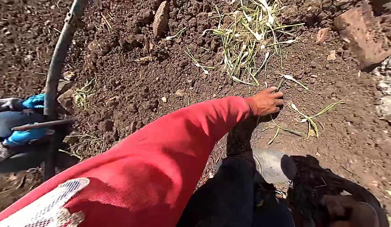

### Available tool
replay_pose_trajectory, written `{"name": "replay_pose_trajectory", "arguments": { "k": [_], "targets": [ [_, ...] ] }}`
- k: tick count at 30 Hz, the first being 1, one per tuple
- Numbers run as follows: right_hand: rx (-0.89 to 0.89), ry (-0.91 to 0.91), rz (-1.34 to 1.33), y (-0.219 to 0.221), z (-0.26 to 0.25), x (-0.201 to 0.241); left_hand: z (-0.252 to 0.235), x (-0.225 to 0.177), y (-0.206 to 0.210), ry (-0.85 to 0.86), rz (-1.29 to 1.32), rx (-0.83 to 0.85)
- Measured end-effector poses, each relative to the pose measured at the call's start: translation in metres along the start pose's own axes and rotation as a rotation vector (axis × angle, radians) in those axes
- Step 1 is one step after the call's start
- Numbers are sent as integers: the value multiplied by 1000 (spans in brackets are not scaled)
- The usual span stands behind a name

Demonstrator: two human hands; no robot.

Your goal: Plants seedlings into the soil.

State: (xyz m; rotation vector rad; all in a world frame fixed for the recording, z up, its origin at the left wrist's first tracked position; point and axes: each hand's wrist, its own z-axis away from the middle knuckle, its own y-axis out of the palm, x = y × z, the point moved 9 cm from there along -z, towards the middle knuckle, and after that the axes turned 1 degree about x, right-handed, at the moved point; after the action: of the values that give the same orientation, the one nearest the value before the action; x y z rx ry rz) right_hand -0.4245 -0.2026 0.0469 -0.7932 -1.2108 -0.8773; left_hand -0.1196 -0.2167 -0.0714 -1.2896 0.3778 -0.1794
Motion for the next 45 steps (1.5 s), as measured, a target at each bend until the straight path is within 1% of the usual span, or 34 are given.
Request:
{"name": "replay_pose_trajectory", "arguments": {
  "k": [2, 3, 4, 5, 6, 8, 9, 10, 11, 13, 14, 15, 17, 18, 21, 22, 24, 25, 27, 28, 30, 31, 33, 35, 36, 38, 39, 41, 43, 45],
  "targets": [
    [-111, 13, 113, 15, -11, -35, 4, 3, 4, 59, -17, 18],
    [-133, 14, 136, 22, -15, -46, 6, 11, 4, 44, -7, 17],
    [-151, 20, 151, 27, -15, -52, 10, 20, 4, -10, 31, 28],
    [-160, 26, 170, 30, -14, -55, 17, 30, 0, -118, 108, 31],
    [-163, 25, 189, 32, -13, -55, 24, 40, -9, -271, 226, -7],
    [-185, 22, 205, 32, -10, -55, 29, 49, -37, -545, 465, -202],
    [-188, 16, 216, 35, -12, -55, 24, 45, -47, -614, 540, -282],
    [-188, 14, 229, 37, -16, -56, 11, 37, -51, -637, 580, -297],
    [-189, 22, 242, 38, -18, -57, -7, 24, -49, -631, 586, -235],
    [-195, 43, 258, 41, -16, -58, -42, -4, -31, -566, 543, -20],
    [-198, 49, 254, 41, -16, -58, -52, -13, -23, -534, 519, 59],
    [-195, 47, 244, 40, -16, -58, -56, -18, -19, -507, 505, 112],
    [-189, 39, 225, 38, -13, -60, -52, -18, -19, -477, 486, 138],
    [-192, 34, 218, 36, -11, -61, -45, -11, -23, -493, 494, 106],
    [-210, 15, 209, 29, -6, -64, -16, 21, -59, -626, 544, -125],
    [-214, 12, 205, 29, -5, -63, -4, 35, -66, -686, 570, -178],
    [-197, 9, 203, 30, -9, -63, 19, 68, -70, -838, 667, -230],
    [-193, 9, 204, 31, -12, -64, 27, 77, -77, -860, 709, -278],
    [-185, 35, 204, 31, -14, -64, 34, 79, -102, -788, 727, -398],
    [-179, 59, 204, 31, -13, -60, 39, 77, -107, -753, 734, -439],
    [-184, 53, 190, 29, -13, -39, 49, 88, -107, -735, 809, -533],
    [-192, 34, 180, 26, -10, -24, 53, 92, -109, -732, 845, -608],
    [-195, 16, 136, 22, 7, 3, 58, 82, -128, -658, 861, -704],
    [-168, -10, 99, 19, 10, 12, 61, 66, -144, -611, 871, -728],
    [-178, -19, 93, 18, 7, 5, 55, 65, -145, -624, 867, -683],
    [-201, -17, 156, 20, 1, -21, 33, 53, -127, -639, 905, -509],
    [-206, 4, 189, 21, -2, -34, 17, 41, -118, -611, 874, -420],
    [-218, 35, 228, 20, -1, -47, -24, 12, -96, -548, 746, -243],
    [-231, 41, 229, 20, 4, -48, -63, -17, -71, -466, 568, -62],
    [-256, 41, 202, 20, 8, -49, -99, -40, -47, -286, 392, 68]
  ]
}}
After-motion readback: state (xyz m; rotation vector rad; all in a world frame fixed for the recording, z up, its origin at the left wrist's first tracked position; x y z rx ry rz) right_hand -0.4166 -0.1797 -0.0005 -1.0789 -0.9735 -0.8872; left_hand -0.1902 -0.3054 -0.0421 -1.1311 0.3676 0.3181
